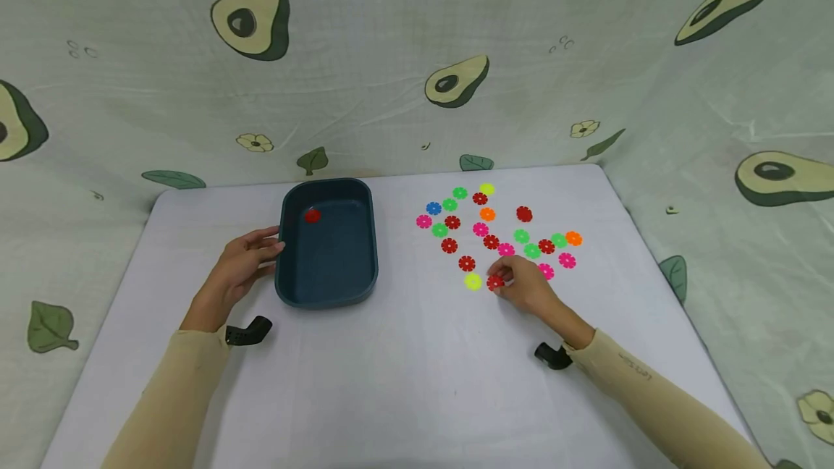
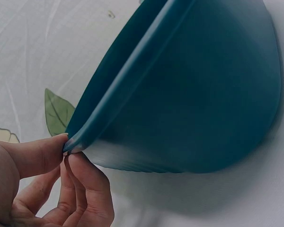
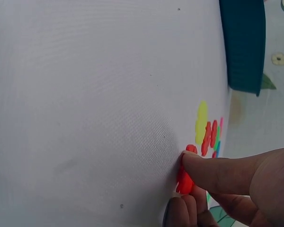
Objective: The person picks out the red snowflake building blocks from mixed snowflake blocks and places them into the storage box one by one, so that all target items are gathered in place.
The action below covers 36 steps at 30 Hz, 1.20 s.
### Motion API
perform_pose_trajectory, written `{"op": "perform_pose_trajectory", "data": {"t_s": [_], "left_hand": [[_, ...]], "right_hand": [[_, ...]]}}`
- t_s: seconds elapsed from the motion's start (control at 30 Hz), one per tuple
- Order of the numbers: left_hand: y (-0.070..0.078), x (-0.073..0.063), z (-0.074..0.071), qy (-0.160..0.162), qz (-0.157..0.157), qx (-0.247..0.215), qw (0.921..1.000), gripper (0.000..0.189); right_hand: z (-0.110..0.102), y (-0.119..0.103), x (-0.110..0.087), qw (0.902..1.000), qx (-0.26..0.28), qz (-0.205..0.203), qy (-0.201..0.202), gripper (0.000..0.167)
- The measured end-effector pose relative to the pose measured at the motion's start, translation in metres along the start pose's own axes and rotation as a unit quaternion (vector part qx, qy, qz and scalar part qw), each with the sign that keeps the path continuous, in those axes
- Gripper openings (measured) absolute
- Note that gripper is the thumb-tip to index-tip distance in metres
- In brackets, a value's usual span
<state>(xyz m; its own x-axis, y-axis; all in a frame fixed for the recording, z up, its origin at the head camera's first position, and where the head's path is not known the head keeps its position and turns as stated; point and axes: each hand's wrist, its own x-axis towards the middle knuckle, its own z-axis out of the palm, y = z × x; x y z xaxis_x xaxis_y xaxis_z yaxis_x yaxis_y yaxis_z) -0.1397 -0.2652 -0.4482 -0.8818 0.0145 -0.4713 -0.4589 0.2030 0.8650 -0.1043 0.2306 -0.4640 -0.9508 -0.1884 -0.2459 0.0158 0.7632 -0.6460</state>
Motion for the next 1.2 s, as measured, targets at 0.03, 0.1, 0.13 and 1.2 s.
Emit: {"op": "perform_pose_trajectory", "data": {"t_s": [0.03,0.1,0.13,1.2], "left_hand": [[0.000,-0.001,0.000,-0.001,0.000,0.003,1.0000,0.066],[0.000,-0.001,-0.001,-0.001,0.000,0.006,1.0000,0.066],[0.000,-0.001,-0.001,-0.002,0.000,0.007,1.0000,0.066],[-0.002,0.004,0.000,0.004,-0.008,-0.020,0.9998,0.064]], "right_hand": [[0.001,0.000,0.000,1.0000,0.000,0.000,0.001,0.024],[0.003,-0.001,0.000,1.0000,0.000,-0.001,0.003,0.024],[0.004,-0.002,0.000,1.0000,-0.001,-0.001,0.004,0.024],[-0.013,-0.021,0.015,0.9954,0.085,-0.037,-0.026,0.019]]}}
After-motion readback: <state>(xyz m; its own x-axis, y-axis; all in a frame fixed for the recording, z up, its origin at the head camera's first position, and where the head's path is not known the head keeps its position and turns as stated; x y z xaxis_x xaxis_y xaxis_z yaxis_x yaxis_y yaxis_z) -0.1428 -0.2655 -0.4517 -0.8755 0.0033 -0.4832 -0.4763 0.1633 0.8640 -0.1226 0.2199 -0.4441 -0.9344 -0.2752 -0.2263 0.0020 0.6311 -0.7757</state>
